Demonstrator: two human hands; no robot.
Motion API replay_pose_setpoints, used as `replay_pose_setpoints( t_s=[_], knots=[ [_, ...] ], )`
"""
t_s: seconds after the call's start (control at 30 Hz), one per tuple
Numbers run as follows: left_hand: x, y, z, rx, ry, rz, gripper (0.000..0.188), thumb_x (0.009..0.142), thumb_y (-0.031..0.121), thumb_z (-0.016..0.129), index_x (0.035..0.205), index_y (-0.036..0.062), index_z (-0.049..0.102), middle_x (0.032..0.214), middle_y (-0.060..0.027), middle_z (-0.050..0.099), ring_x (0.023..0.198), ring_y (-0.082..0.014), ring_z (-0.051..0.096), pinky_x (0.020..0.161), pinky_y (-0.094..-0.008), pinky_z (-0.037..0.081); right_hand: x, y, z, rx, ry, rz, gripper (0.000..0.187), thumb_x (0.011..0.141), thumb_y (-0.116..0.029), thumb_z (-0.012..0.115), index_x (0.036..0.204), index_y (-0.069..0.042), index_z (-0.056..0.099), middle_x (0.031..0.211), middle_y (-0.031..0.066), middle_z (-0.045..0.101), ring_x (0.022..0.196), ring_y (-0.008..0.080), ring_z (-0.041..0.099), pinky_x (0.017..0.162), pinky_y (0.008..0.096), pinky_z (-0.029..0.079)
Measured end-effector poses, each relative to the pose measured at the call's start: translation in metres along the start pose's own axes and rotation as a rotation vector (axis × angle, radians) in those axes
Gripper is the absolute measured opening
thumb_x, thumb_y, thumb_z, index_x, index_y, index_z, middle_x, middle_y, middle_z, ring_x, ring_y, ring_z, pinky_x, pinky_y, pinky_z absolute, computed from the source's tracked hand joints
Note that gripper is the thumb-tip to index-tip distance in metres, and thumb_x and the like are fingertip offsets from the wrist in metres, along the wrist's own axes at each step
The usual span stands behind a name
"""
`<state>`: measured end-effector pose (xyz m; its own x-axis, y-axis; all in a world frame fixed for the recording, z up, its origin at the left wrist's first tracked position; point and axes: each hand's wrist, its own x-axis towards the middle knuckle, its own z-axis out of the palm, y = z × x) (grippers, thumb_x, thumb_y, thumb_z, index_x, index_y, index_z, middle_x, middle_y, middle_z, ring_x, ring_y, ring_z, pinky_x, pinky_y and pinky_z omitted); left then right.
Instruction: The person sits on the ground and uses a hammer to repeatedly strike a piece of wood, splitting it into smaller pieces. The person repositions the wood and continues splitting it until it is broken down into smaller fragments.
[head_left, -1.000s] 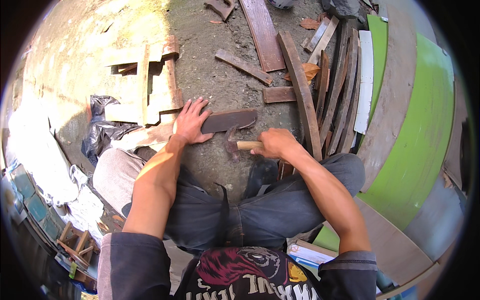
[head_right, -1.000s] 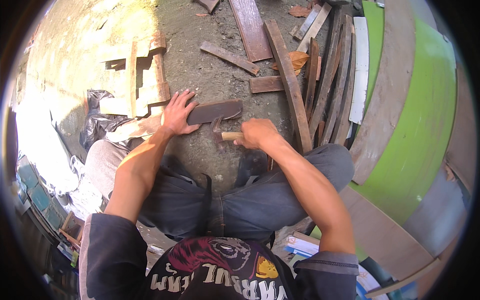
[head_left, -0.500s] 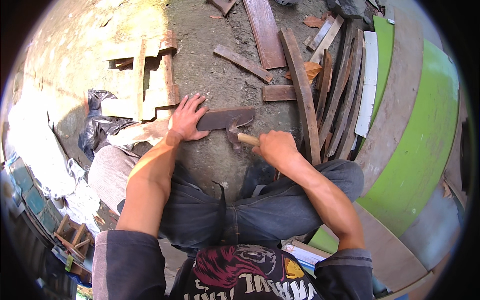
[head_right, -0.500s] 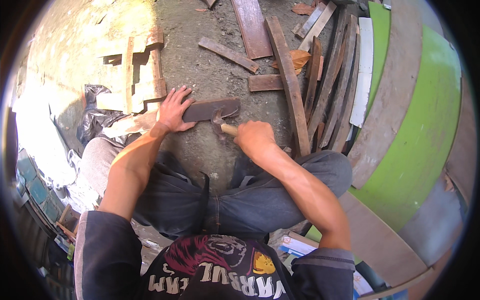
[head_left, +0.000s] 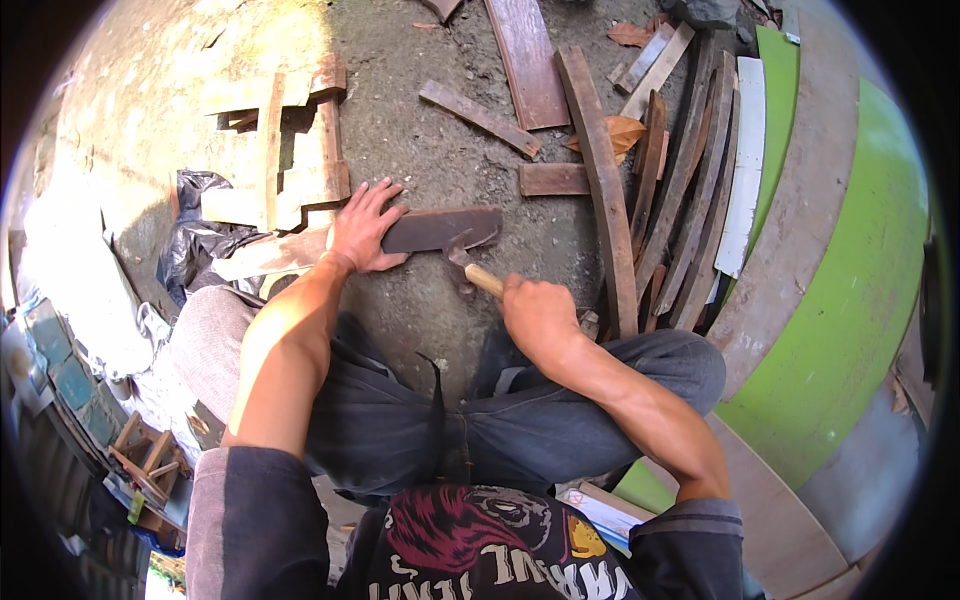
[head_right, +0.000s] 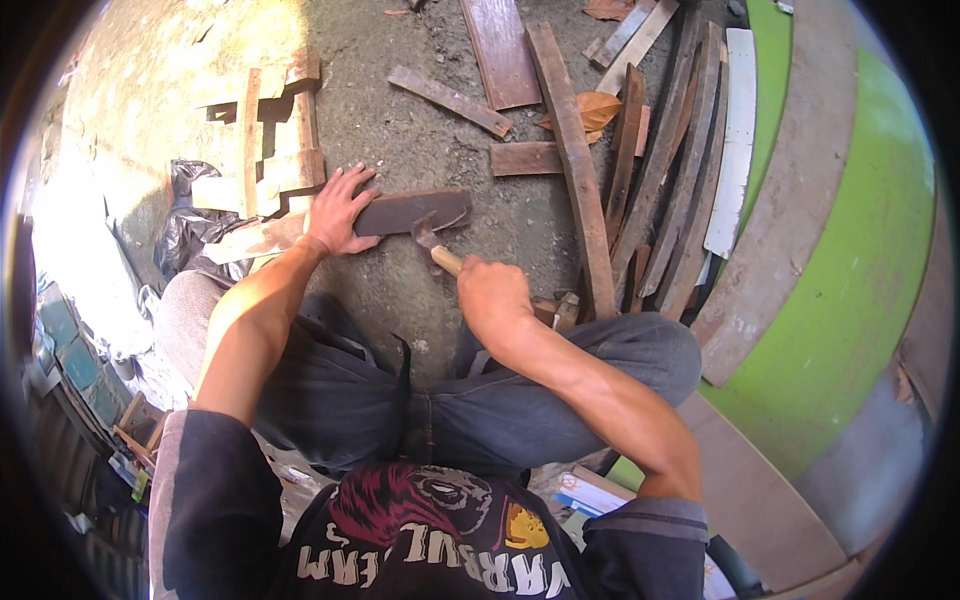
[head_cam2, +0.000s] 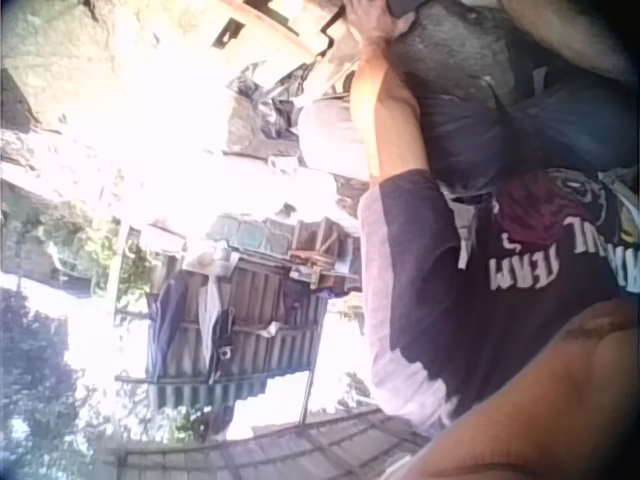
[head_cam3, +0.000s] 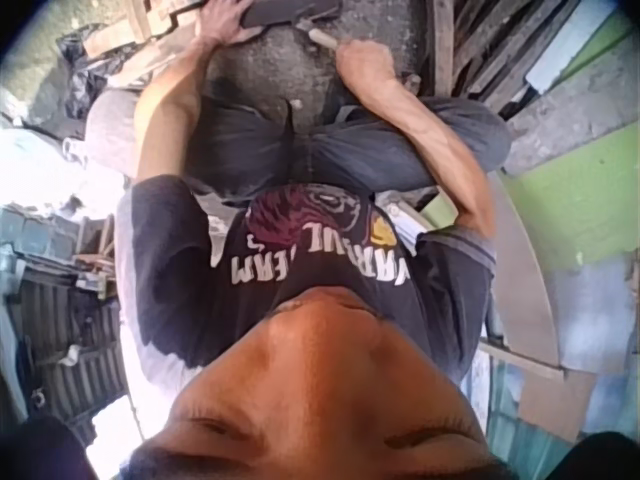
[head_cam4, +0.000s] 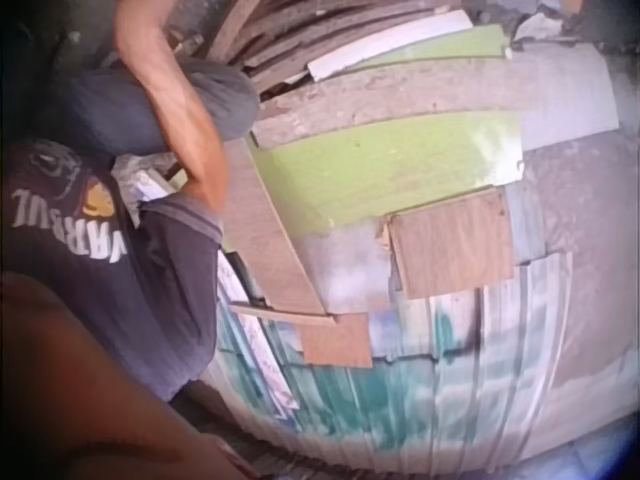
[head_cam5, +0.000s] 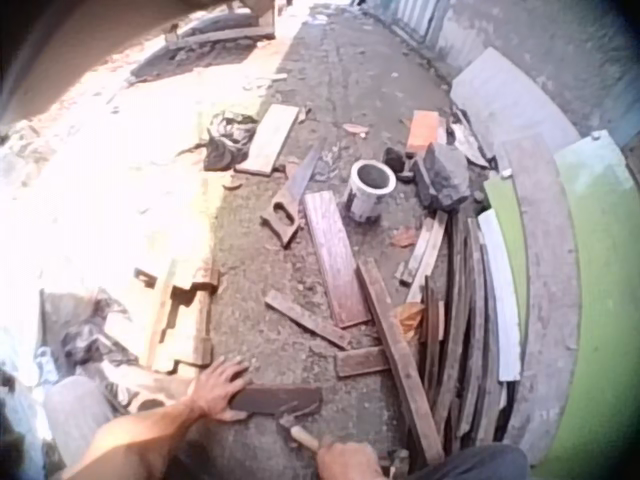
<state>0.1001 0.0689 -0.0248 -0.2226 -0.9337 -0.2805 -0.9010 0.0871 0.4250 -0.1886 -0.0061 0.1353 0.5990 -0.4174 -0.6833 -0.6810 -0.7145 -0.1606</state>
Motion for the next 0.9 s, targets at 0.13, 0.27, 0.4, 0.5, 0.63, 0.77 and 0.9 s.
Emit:
replay_pose_setpoints(
  t_s=[0.13, 0.27, 0.4, 0.5, 0.63, 0.77, 0.9],
  knots=[
    [-0.01, 0.001, 0.002, 0.032, 0.018, -0.027, 0.08, 0.061, 0.048, 0.082, 0.13, 0.0147, 0.058, 0.15, -0.0106, 0.044, 0.148, -0.0302, 0.032, 0.124, -0.049, 0.021, -0.104, 0.044, -0.115, 0.081, -0.289, -0.114, 0.036, 0.089, -0.041, 0.069, 0.097, -0.005, 0.065, 0.068, 0.0139, 0.069, 0.066, 0.0315, 0.072, 0.058, 0.0432, 0.056],
    [-0.007, 0.005, -0.008, 0.065, -0.014, -0.011, 0.078, 0.063, 0.047, 0.08, 0.128, 0.0116, 0.057, 0.148, -0.0126, 0.044, 0.146, -0.0319, 0.034, 0.123, -0.0499, 0.024, -0.096, 0.072, -0.058, 0.148, -0.237, -0.243, 0.039, 0.089, -0.044, 0.068, 0.095, -0.005, 0.067, 0.068, 0.0145, 0.069, 0.067, 0.0348, 0.07, 0.06, 0.0468, 0.055],
    [0.005, 0.004, -0.012, 0.108, 0.061, -0.002, 0.076, 0.062, 0.047, 0.08, 0.124, 0.0099, 0.059, 0.146, -0.0134, 0.046, 0.145, -0.0326, 0.035, 0.122, -0.0495, 0.026, -0.103, 0.052, -0.044, 0.045, -0.068, -0.094, 0.039, 0.09, -0.04, 0.069, 0.093, -0.002, 0.066, 0.069, 0.0149, 0.069, 0.066, 0.0324, 0.071, 0.059, 0.0449, 0.055],
    [-0.006, 0.01, -0.005, 0.077, 0.072, 0.014, 0.073, 0.062, 0.046, 0.079, 0.122, 0.0087, 0.06, 0.144, -0.0148, 0.048, 0.144, -0.034, 0.037, 0.121, -0.0501, 0.028, -0.101, 0.048, -0.047, 0.043, -0.048, -0.077, 0.038, 0.089, -0.039, 0.07, 0.092, -0.001, 0.066, 0.069, 0.0146, 0.07, 0.065, 0.0319, 0.071, 0.059, 0.0431, 0.055],
    [-0.004, 0.008, -0.002, 0.053, 0.075, 0.034, 0.074, 0.063, 0.046, 0.079, 0.124, 0.0089, 0.061, 0.145, -0.0149, 0.048, 0.144, -0.034, 0.037, 0.121, -0.0502, 0.028, -0.08, 0.038, -0.04, 0.009, -0.072, -0.022, 0.037, 0.088, -0.033, 0.07, 0.1, 0.001, 0.063, 0.07, 0.0164, 0.07, 0.066, 0.0349, 0.071, 0.061, 0.0457, 0.056],
    [-0.006, 0.006, 0.002, 0.044, 0.123, 0.063, 0.074, 0.065, 0.047, 0.079, 0.126, 0.0091, 0.061, 0.145, -0.0154, 0.048, 0.143, -0.0347, 0.038, 0.121, -0.0502, 0.029, -0.057, 0.035, -0.044, 0.082, -0.201, -0.007, 0.029, 0.083, -0.015, 0.066, 0.109, -0.002, 0.062, 0.083, 0.0217, 0.071, 0.079, 0.0402, 0.071, 0.071, 0.0501, 0.057],
    [-0.01, 0.002, 0.004, 0.046, 0.177, 0.085, 0.075, 0.068, 0.05, 0.079, 0.127, 0.009, 0.061, 0.144, -0.0158, 0.049, 0.142, -0.0355, 0.038, 0.12, -0.0498, 0.029, -0.017, 0.031, -0.039, 0.04, -0.391, 0.01, 0.035, 0.08, -0.017, 0.068, 0.112, -0.004, 0.068, 0.095, 0.0227, 0.072, 0.093, 0.0405, 0.07, 0.081, 0.0506, 0.056]
  ],
)
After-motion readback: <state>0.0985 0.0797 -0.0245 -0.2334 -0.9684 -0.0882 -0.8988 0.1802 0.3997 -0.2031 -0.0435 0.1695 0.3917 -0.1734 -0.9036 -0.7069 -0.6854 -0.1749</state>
